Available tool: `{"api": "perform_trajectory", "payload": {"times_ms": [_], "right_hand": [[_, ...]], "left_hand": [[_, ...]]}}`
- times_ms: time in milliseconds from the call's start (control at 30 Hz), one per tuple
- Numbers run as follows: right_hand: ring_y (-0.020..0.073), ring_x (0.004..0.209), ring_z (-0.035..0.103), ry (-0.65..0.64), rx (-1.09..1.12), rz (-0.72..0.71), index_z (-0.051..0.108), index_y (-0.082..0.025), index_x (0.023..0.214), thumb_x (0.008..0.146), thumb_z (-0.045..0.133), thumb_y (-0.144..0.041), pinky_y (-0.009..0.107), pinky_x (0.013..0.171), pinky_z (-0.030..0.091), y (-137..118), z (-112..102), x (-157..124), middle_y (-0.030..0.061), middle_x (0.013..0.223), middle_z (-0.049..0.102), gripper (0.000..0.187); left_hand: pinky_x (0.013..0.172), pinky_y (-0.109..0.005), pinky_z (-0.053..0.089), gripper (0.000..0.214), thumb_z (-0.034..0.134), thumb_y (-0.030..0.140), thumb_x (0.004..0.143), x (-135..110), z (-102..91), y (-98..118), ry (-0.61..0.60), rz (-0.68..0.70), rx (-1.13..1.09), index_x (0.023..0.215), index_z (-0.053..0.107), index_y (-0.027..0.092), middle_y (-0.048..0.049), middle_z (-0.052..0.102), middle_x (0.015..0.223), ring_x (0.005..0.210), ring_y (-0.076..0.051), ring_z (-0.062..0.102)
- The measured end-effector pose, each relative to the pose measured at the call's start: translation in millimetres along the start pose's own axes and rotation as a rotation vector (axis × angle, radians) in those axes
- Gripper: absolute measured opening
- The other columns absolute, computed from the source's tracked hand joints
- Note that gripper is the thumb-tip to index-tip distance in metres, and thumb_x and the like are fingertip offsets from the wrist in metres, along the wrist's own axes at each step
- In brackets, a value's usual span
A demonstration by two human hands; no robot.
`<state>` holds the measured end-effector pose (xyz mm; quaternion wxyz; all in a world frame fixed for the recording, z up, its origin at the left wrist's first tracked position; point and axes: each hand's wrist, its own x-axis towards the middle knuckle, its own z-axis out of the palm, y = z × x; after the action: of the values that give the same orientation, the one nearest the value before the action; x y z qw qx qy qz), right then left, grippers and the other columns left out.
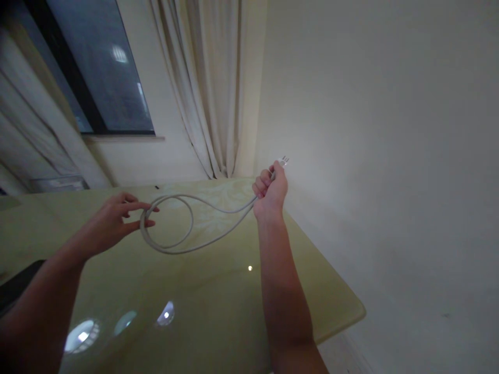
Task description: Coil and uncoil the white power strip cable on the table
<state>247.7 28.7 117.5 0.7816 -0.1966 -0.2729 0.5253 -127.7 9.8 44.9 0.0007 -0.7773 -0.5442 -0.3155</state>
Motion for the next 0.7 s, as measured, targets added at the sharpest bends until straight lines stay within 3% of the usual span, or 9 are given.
{"api": "perform_trajectory", "payload": {"times_ms": [133, 267, 467, 600, 700], "right_hand": [[0.0063, 0.037, 0.012, 0.001, 0.001, 0.008, 0.046, -0.023, 0.075, 0.107, 0.05, -0.032, 0.019, 0.032, 0.013, 0.9, 3.3, -2.4, -0.0132, 0.049, 0.026, 0.033], [0.0062, 0.037, 0.012, 0.014, -0.02, 0.016, 0.045, -0.023, 0.076, 0.108, 0.049, -0.033, 0.018, 0.033, 0.012, 0.9, 7.1, -4.9, -0.0136, 0.05, 0.026, 0.034], [0.0064, 0.037, 0.011, 0.012, -0.004, -0.001, 0.044, -0.023, 0.075, 0.109, 0.046, -0.031, 0.019, 0.033, 0.011, 1.7, 10.1, -7.7, -0.0135, 0.049, 0.025, 0.034], [0.0066, 0.037, 0.012, 0.003, -0.01, 0.012, 0.045, -0.023, 0.076, 0.108, 0.047, -0.031, 0.019, 0.033, 0.012, 2.3, 9.5, -7.5, -0.0134, 0.049, 0.026, 0.033], [0.0067, 0.037, 0.013, -0.004, -0.015, 0.011, 0.045, -0.024, 0.076, 0.107, 0.05, -0.032, 0.019, 0.033, 0.012, 3.3, 8.6, -7.3, -0.0134, 0.05, 0.026, 0.032]], "left_hand": [[0.079, -0.038, 0.045, 0.039, 0.07, 0.056, 0.085, -0.6, 0.7, 2.9, -0.031, -0.111, 0.091, 0.106, 0.083, 0.025, -0.0062, 0.064, 0.089, 0.077, -0.024, 0.06], [0.074, -0.037, 0.041, 0.037, 0.068, 0.057, 0.088, -2.4, 4.7, 10.9, -0.083, -0.222, 0.186, 0.108, 0.08, 0.027, -0.0087, 0.072, 0.095, 0.083, -0.029, 0.066], [0.068, -0.039, 0.042, 0.049, 0.047, 0.062, 0.099, -1.8, 9.2, 25.6, -0.086, -0.332, 0.28, 0.117, 0.074, 0.027, -0.0143, 0.078, 0.089, 0.082, -0.037, 0.072], [0.065, -0.038, 0.05, 0.038, 0.056, 0.059, 0.091, 0.2, 10.1, 22.6, -0.139, -0.377, -0.081, 0.102, 0.071, 0.026, -0.0074, 0.073, 0.065, 0.064, -0.031, 0.072], [0.065, -0.039, 0.058, 0.034, 0.072, 0.047, 0.077, 1.1, 12.1, 23.8, -0.097, -0.51, -0.494, 0.101, 0.068, 0.023, -0.0087, 0.078, 0.072, 0.068, -0.031, 0.077]]}}
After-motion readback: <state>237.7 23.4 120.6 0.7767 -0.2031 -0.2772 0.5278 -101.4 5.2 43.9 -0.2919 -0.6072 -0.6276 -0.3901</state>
